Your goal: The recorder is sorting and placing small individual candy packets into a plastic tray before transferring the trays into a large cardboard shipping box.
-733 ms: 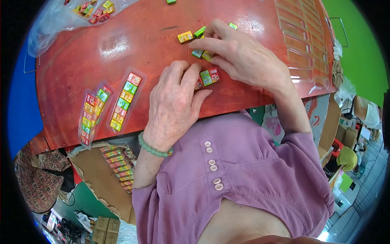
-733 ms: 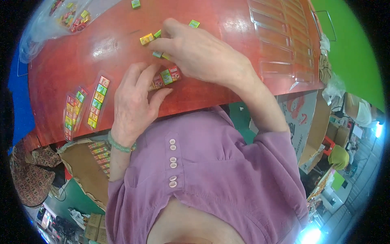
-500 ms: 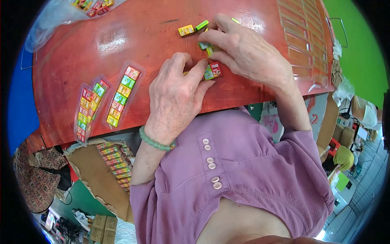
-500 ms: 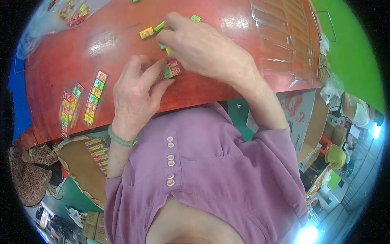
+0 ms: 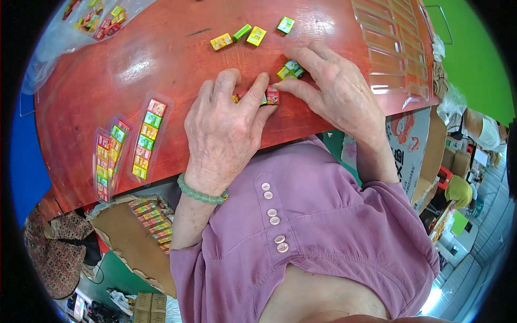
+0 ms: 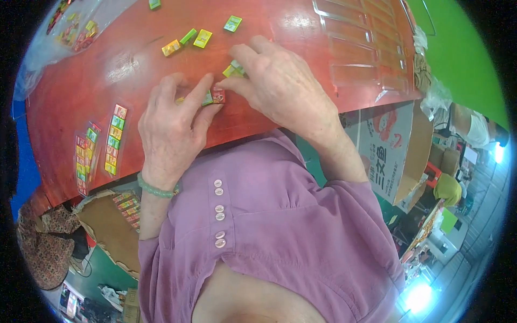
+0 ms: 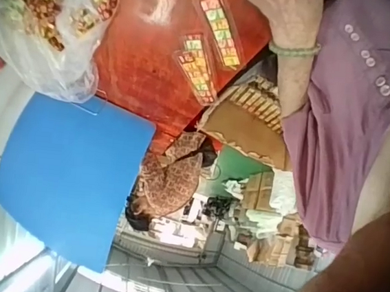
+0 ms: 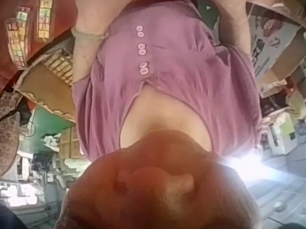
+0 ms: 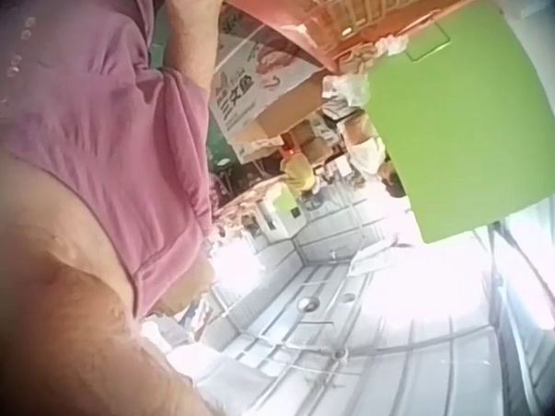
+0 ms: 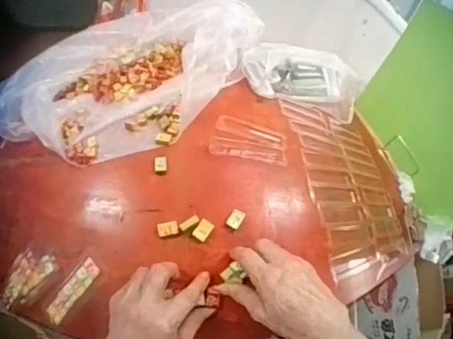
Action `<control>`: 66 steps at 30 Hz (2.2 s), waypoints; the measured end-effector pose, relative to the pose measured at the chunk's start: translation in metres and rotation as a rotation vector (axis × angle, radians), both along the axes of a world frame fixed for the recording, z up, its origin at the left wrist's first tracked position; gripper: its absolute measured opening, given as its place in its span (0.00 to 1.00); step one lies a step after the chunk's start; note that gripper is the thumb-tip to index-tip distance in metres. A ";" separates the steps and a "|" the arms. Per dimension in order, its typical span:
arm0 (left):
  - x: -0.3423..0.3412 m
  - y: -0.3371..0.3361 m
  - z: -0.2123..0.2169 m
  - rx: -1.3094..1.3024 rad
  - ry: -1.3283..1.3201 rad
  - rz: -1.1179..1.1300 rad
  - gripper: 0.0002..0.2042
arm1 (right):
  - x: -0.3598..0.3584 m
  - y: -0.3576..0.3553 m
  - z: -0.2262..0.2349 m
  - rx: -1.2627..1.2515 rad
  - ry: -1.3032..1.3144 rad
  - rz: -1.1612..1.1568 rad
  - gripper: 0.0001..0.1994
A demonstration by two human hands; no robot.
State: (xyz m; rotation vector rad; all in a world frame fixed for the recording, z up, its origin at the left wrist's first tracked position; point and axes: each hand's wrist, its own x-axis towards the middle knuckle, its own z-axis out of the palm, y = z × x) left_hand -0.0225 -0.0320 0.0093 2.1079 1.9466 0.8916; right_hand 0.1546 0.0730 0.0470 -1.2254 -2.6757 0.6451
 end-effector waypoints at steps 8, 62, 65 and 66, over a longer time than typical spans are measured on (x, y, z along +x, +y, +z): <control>0.001 0.003 0.001 0.012 0.051 -0.032 0.17 | 0.010 0.030 -0.007 0.046 0.133 0.315 0.21; -0.016 -0.012 0.008 -0.145 -0.205 -0.029 0.24 | 0.023 0.018 -0.015 -0.193 0.165 0.293 0.24; -0.009 -0.008 0.009 -0.129 -0.163 -0.018 0.21 | 0.023 0.022 -0.019 -0.116 0.159 0.341 0.21; -0.007 -0.009 0.009 -0.106 -0.109 -0.029 0.21 | 0.023 0.018 -0.018 -0.098 0.161 0.334 0.21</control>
